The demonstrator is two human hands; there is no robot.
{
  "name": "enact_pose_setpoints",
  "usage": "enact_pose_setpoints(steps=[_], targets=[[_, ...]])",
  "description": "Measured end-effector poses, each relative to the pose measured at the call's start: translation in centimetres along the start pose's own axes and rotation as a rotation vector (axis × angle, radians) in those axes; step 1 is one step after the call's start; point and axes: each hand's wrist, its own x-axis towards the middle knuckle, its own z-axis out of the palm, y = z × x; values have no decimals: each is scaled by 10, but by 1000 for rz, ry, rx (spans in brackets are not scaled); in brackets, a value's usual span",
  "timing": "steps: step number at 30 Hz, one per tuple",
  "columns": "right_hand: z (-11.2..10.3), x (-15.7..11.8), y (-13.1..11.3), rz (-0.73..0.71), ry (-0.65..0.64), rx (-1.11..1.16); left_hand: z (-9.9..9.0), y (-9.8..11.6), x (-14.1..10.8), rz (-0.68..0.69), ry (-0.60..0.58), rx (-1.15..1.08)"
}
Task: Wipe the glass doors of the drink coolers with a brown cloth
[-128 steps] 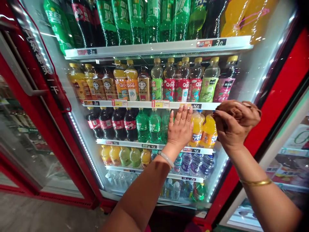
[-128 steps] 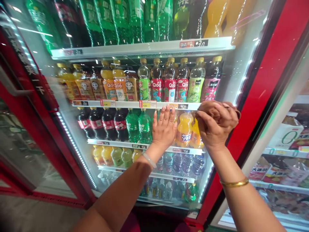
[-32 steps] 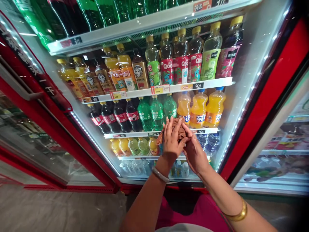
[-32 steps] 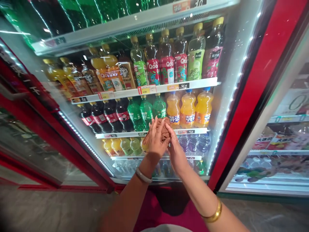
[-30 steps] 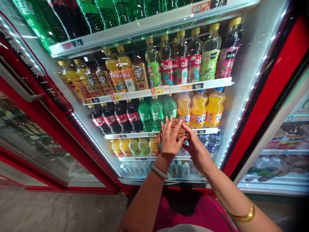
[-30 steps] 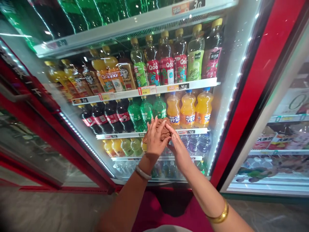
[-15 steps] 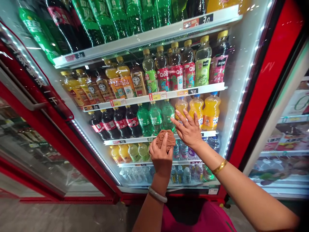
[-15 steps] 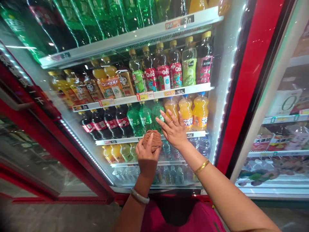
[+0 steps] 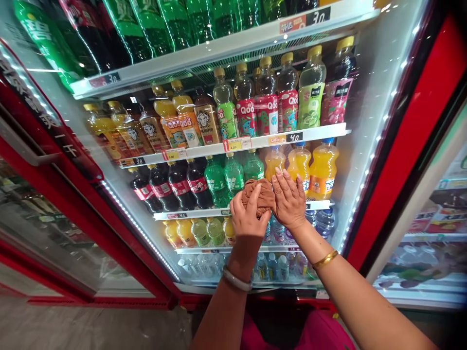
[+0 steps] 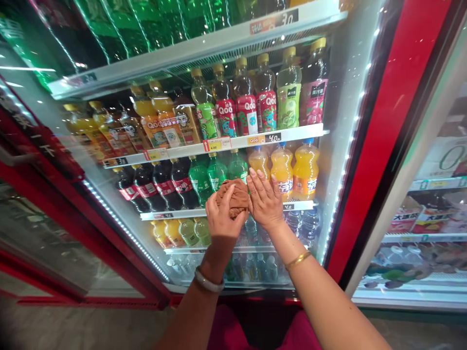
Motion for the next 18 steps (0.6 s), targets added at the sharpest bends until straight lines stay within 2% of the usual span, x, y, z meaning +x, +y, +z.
enact_pose_setpoints(steps=[5, 8, 11, 15, 18], targets=[[1, -1, -1, 13, -7, -39, 2, -8, -51, -32, -18, 111], [0, 0, -1, 13, 5, -49, 2, -18, -63, -85, -52, 110], [0, -1, 0, 19, -13, -44, 2, -12, -45, -138, -38, 54], [-1, -3, 3, 48, -48, -12, 3, 8, -9, -61, -68, 5], [-1, -5, 4, 46, -49, 10, 1, 6, -9, -29, -67, 21]])
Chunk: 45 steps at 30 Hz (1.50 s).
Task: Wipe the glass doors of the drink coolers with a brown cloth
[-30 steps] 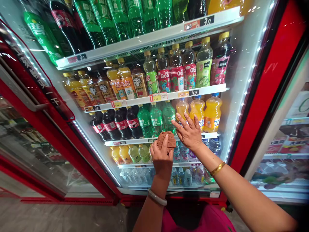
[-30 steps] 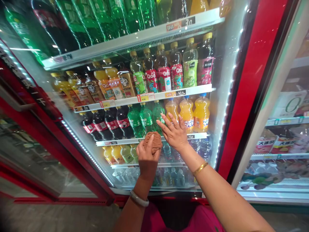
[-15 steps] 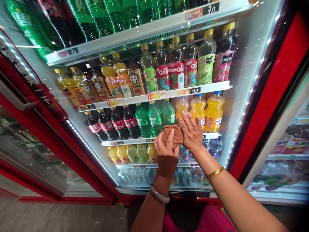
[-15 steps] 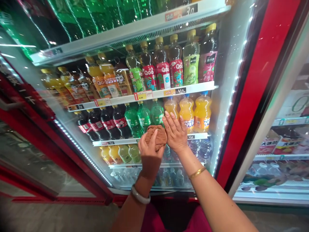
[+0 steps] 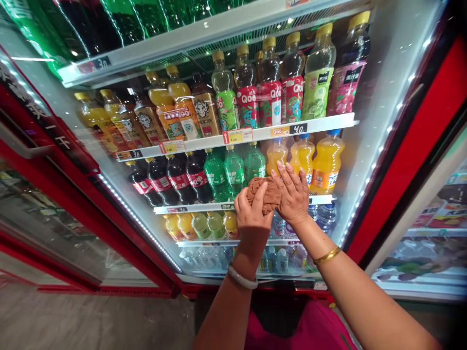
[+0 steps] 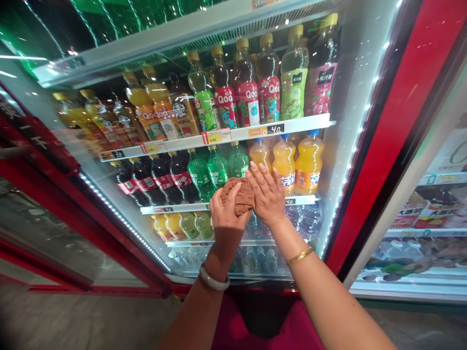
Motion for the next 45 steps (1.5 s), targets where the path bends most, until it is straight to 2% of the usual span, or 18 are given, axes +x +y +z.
enact_pose_setpoints(steps=[5, 7, 9, 13, 16, 18, 22, 24, 26, 28, 32, 34, 37, 42, 45], targets=[[1, -2, 0, 8, -48, 21, 1, -26, -35, -93, 24, 28], [2, -2, -1, 21, -50, 36, 0, -25, -36, -105, 4, 12], [2, -2, -1, 22, -31, 59, -3, -16, -24, -85, 4, -11], [1, -1, -1, 5, -15, 51, -12, 7, 18, -40, 55, -11], [1, -2, -1, 3, -44, 9, -13, 11, 26, -75, 102, 15], [2, -2, -1, -2, -37, 10, -7, 6, 10, -71, 104, 35], [3, -2, -1, 0, -17, -11, 7, -12, -39, -24, 37, 52], [3, -1, -1, -2, -13, -22, 9, -15, -50, 4, 10, 28], [3, -1, -1, -2, -3, -33, 6, -13, -44, -3, -6, -8], [2, -1, -2, 3, -1, -44, 0, -6, -22, -19, -10, -38], [1, -1, -1, -12, -14, -47, -11, 8, 24, -19, 73, -39], [1, -2, -1, -18, -14, -52, -11, 10, 28, -59, 88, -10], [2, -2, -1, -1, -33, -59, -3, 3, 7, -84, 77, 26], [3, -2, -1, 8, -29, -47, 14, -14, -47, -25, -47, -67], [3, -2, -1, 21, -27, -26, 15, -14, -51, 60, -52, -121]])
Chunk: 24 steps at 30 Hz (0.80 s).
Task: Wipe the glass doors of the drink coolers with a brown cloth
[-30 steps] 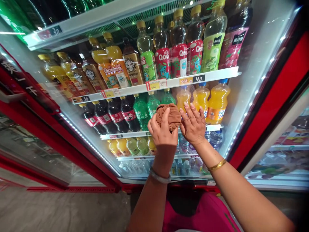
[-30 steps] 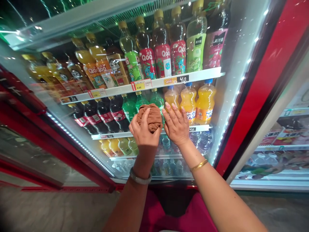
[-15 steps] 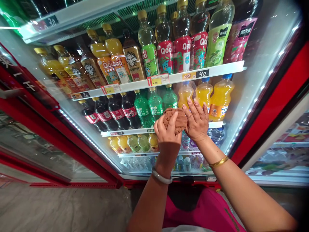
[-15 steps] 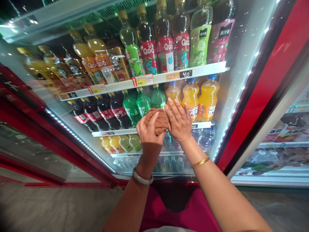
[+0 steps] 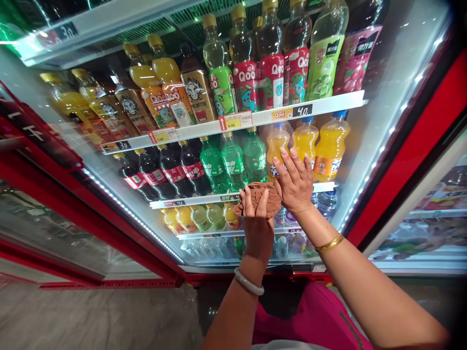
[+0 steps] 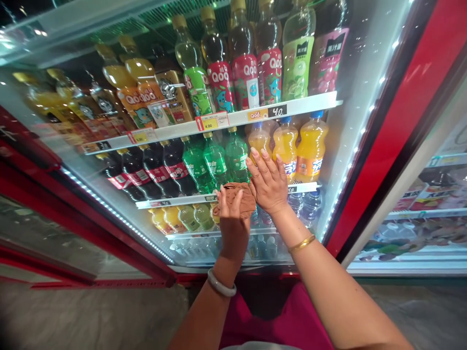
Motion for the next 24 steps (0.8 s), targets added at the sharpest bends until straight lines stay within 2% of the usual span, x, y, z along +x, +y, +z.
enact_pose_setpoints(steps=[2, 5, 8, 10, 13, 16, 18, 21, 24], targets=[[0, 0, 1, 20, -16, 14, -3, 2, 16, 55, 18, -21], [0, -1, 1, 45, -62, 27, -12, 3, 53, 145, 61, -27], [-1, -1, 0, 36, -77, 30, -20, 3, 74, 119, 88, -13], [-1, -1, 0, 2, -23, 22, -19, 2, 67, 38, 125, 10], [0, 0, -1, -35, 33, 8, -6, -1, 31, -76, 139, 24], [2, 0, -2, -2, 5, 20, 7, -3, -5, -49, 57, -2], [3, -1, -3, 50, 18, 20, 9, -5, -11, -14, 11, -17], [6, 0, -4, 113, 62, -21, -3, -11, 15, 20, 49, -40], [7, 1, -5, 124, 59, -49, -18, -16, 60, 70, 225, -54]])
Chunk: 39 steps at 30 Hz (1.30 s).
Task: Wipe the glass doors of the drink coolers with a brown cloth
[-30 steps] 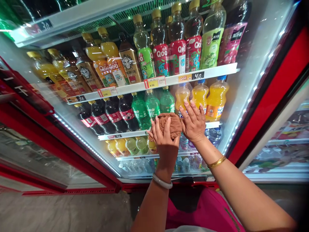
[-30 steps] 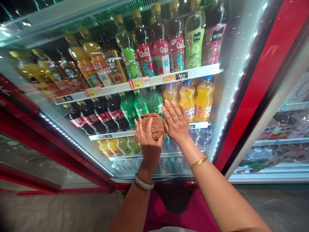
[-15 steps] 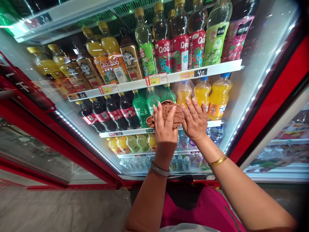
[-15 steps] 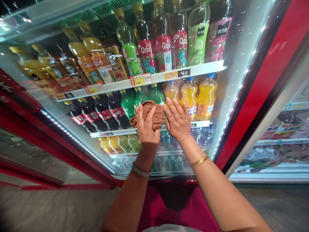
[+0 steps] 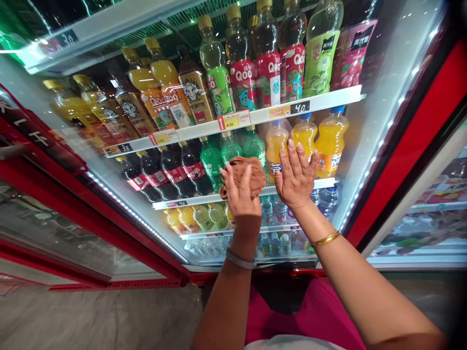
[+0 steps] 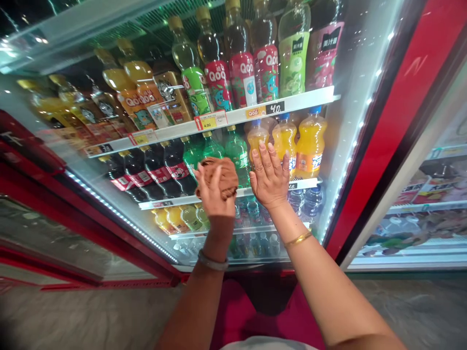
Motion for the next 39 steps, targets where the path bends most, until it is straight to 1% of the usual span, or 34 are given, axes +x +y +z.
enact_pose_setpoints(steps=[1, 2, 3, 4, 5, 7, 8, 10, 11, 12, 13, 14, 15, 17, 19, 20, 21, 22, 23, 24, 26, 27, 29, 30, 31, 32, 34, 35, 36, 37, 39], targets=[[0, 0, 0, 6, -11, -8, 0, -1, 12, 17, 38, 7], [0, 0, 0, 10, -22, -17, 2, -1, 20, 37, 52, 9], [-1, 0, 0, 16, -36, -26, 5, 1, 22, 61, 48, 9], [-1, 0, 0, 21, -49, -33, 9, 4, 18, 91, 30, 4], [-2, -1, 1, 25, -58, -36, 14, 8, 9, 119, 11, 1], [-3, -1, 1, 32, -71, -24, 24, 16, -19, 155, -5, 7], [-3, -1, 2, 38, -78, -16, 28, 20, -36, 119, 9, 25], [-4, -1, 2, 55, -106, -4, 33, 24, -63, 60, -49, 39], [-4, 0, 2, 65, -126, 3, 33, 23, -70, 48, -73, 44], [-5, 0, 2, 74, -143, 12, 32, 21, -72, 57, -90, 45], [-5, 0, 2, 81, -152, 17, 29, 17, -69, 82, -93, 42], [-5, 1, 1, 84, -154, 20, 25, 13, -60, 117, -88, 30], [-6, 1, 1, 83, -150, 23, 20, 8, -46, 153, -74, 16], [-7, 2, 0, 77, -148, 19, 11, 0, -12, 216, -96, -44], [-8, 2, -1, 66, -157, 13, 6, -2, 21, 183, -39, -54], [-8, 2, -1, 59, -156, 10, 6, -1, 33, 163, -9, -56], [-8, 2, -1, 50, -149, 4, 8, 1, 39, 149, 11, -58], [-8, 2, -1, 43, -133, -4, 11, 4, 40, 151, 17, -63], [-8, 2, -1, 38, -117, -14, 15, 7, 35, 166, 8, -73], [-7, 2, 0, 37, -107, -26, 18, 9, 24, 184, -10, -84], [-7, 1, 0, 44, -111, -46, 23, 11, -8, 205, -63, -101], [-7, 1, 0, 48, -125, -48, 22, 9, -26, 167, -77, -92], [-7, 2, 0, 53, -149, -40, 15, 1, -58, 126, -145, -74], [-7, 2, -1, 56, -158, -35, 9, -5, -68, 118, -153, -63], [-8, 2, -1, 59, -164, -31, 2, -11, -74, 105, -142, -51], [-8, 3, -2, 63, -167, -28, -4, -16, -73, 81, -120, -41], [-9, 4, -2, 68, -172, -18, -14, -23, -57, 3, -42, -20], [-10, 4, -2, 71, -176, -8, -15, -24, -43, -45, -11, -11], [-10, 5, -2, 76, -183, 3, -14, -23, -28, -74, 45, 4], [-10, 5, -2, 83, -194, 14, -11, -21, -12, -52, 119, 22], [-10, 6, -1, 100, -217, 27, -1, -13, 14, -4, 172, 28]])
